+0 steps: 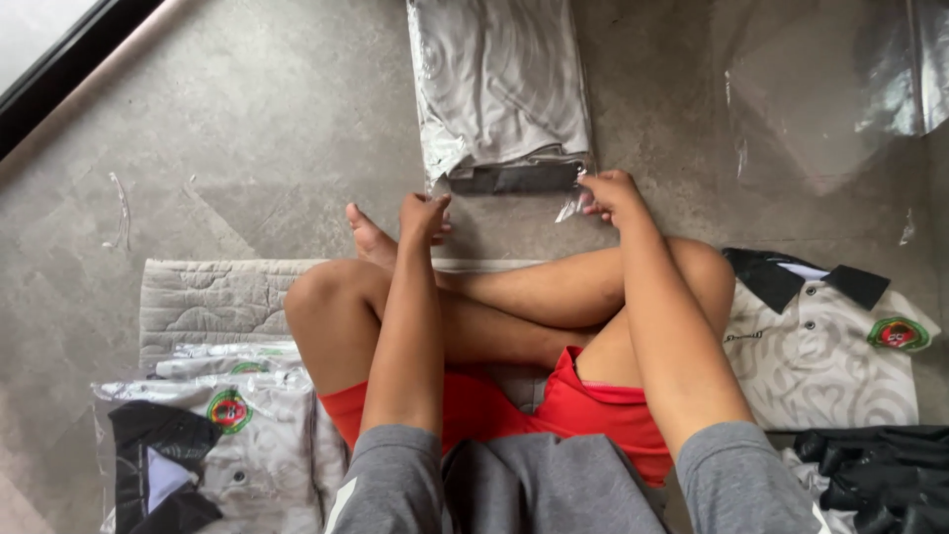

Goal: Folding polo shirts and placing them into clear plastic bags for packaging.

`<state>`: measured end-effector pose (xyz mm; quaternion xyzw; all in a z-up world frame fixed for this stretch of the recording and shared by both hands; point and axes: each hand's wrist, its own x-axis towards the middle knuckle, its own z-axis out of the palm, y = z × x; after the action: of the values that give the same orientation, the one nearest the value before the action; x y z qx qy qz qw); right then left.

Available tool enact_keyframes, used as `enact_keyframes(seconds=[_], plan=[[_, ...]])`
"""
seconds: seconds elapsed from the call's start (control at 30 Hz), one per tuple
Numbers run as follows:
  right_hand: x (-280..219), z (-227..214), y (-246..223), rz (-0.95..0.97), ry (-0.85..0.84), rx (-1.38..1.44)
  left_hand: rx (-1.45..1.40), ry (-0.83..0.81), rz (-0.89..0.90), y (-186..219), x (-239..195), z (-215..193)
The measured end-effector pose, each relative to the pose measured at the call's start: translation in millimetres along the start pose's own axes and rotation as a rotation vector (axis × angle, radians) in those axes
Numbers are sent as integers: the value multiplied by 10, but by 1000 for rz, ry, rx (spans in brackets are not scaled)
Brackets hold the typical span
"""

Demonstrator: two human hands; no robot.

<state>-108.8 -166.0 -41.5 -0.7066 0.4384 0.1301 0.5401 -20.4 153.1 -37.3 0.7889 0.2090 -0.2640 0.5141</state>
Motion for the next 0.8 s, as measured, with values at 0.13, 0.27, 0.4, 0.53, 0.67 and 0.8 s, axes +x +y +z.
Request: enact_keyframes(seconds=[0.13, 0.27, 0.4, 0.53, 0.67, 0.8], plan=[[-224, -130, -175, -64, 14, 52, -37, 27, 115, 348, -418, -132], [-568, -187, -322, -182, 78, 165, -233, -23, 152, 484, -625, -173], [-724, -202, -409, -310, 85, 195, -290, -77, 145, 674, -866, -228], [-314, -122, -133, -429, 150, -80, -242, -100, 235, 534, -759, -186], [-409, -91, -146, -400, 187, -433, -18, 1, 337, 278, -393, -89], [-476, -100, -145, -377, 238, -662, 6, 169, 383, 345, -535, -94]])
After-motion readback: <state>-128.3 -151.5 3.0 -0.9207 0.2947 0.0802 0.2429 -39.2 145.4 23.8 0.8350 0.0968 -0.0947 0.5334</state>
